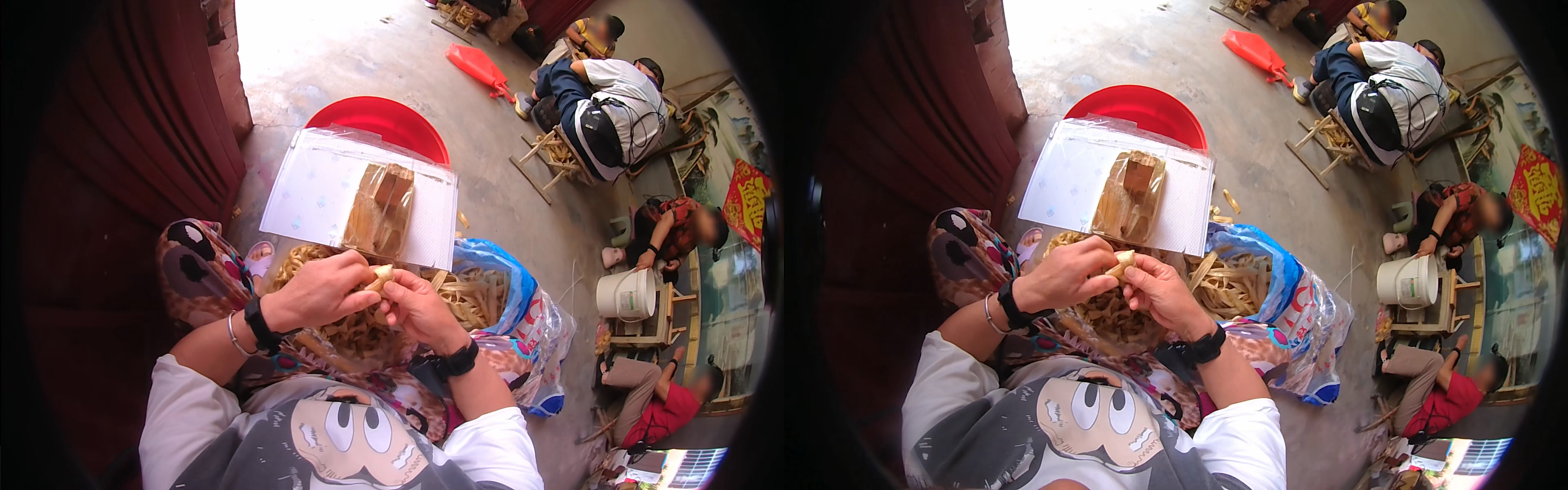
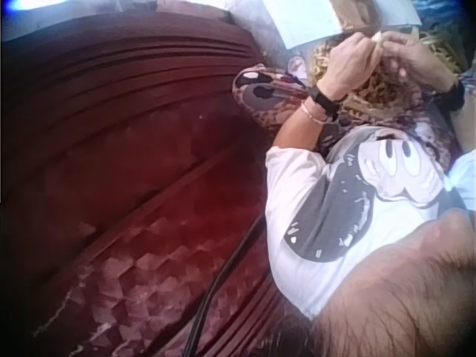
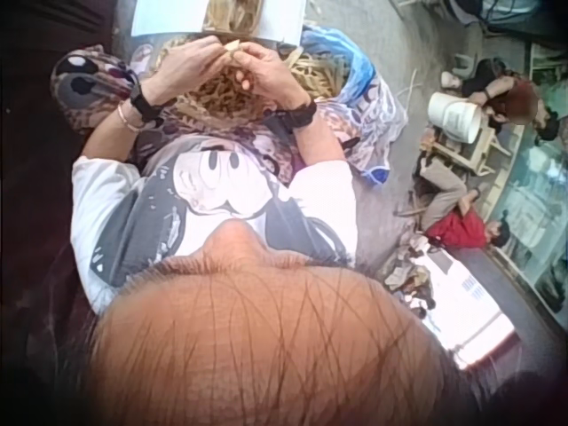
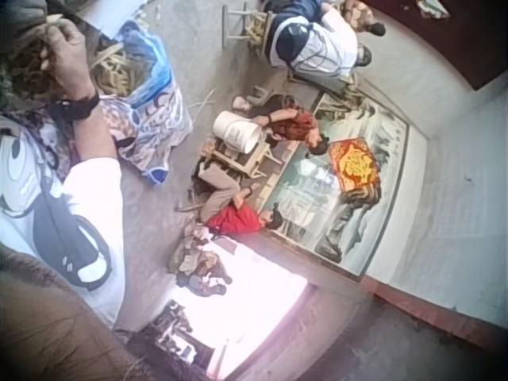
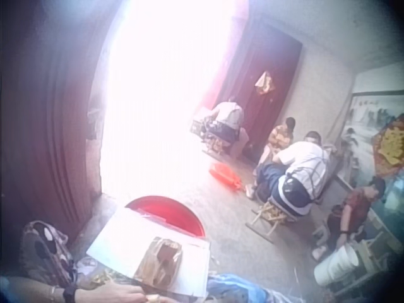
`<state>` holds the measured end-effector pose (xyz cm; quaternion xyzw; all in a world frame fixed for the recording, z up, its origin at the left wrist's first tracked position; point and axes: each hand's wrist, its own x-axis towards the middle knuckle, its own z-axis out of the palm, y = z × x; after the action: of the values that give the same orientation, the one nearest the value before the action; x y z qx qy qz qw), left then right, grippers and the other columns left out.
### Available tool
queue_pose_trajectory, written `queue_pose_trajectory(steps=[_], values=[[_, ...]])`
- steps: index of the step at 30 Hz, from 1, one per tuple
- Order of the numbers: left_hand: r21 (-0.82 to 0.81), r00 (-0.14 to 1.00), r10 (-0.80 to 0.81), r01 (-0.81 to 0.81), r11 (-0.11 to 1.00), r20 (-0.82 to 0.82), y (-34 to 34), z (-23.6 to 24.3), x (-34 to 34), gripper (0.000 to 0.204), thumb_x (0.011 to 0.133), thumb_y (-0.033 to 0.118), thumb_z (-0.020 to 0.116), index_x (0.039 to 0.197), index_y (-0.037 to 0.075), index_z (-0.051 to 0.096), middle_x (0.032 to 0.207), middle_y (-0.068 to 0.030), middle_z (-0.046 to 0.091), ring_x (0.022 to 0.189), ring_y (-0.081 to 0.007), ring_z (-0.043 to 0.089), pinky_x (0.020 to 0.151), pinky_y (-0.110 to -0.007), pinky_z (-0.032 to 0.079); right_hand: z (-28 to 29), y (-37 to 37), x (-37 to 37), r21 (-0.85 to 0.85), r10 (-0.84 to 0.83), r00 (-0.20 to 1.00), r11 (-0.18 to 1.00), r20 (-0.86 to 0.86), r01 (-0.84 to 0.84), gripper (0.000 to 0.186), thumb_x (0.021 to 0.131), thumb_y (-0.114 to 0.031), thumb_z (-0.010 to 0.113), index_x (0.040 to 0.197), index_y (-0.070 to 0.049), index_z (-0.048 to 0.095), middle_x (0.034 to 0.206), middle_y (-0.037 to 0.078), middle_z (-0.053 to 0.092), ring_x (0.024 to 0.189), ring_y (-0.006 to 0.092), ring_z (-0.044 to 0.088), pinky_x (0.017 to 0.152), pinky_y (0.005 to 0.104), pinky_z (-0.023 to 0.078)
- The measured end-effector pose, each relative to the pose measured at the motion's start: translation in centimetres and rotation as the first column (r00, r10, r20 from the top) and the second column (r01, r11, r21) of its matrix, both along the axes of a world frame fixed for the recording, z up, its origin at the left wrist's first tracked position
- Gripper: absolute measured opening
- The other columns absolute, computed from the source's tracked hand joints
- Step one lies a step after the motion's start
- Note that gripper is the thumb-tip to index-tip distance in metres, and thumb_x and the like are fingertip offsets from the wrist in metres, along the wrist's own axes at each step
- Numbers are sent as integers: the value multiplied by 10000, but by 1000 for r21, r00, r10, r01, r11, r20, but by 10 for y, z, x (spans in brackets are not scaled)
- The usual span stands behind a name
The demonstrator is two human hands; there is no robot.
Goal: The person peels and separates thin strips of dried tofu from a larger block by hand, placing the finished strips into a large plastic bag.
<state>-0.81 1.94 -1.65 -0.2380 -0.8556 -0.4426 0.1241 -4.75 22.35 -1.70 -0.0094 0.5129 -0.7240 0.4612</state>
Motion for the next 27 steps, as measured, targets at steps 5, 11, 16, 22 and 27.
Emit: queue_pose_trajectory(steps=[5,11,16,22,27], values=[[134,905,-20,-41,990,425,-15,1,-5,222,950,181,503,826,8,568,665,-54,575,610,-123,557,563,-255,437,15,19,-18,216,4,963,975,-269,56,204,927,-242,582,1048,-79,566,693,-29,544,485,15,417,414,158,322],[659,592,-472,-138,739,653,-12,-9,-3,209,1002,240,417,1065,53,487,906,-70,629,737,-105,602,659,-243,492,25,13,-12,208,42,953,978,-301,22,121,914,-191,603,934,-73,592,664,-46,519,507,18,431,429,159,311],[771,307,-709,-208,602,635,-6,1,2,166,978,203,484,1057,58,467,897,-82,613,742,-128,622,657,-254,522,28,-1,-7,208,156,948,973,-279,-99,117,914,-155,603,955,-50,571,698,-51,527,607,35,478,536,172,377],[699,416,-599,-137,702,684,-25,7,-4,58,866,60,579,843,53,527,708,-7,580,617,-97,565,535,-210,423,29,14,-18,343,269,889,929,-370,-139,149,898,-158,613,1008,-58,608,708,-43,563,573,30,485,515,167,386],[-16,986,148,-150,989,-74,-22,11,-21,176,717,20,630,870,63,555,775,-67,569,750,-256,575,669,-311,474,33,13,-31,506,334,559,842,-759,184,163,893,-185,595,929,-29,625,683,47,598,627,129,584,563,286,464]])
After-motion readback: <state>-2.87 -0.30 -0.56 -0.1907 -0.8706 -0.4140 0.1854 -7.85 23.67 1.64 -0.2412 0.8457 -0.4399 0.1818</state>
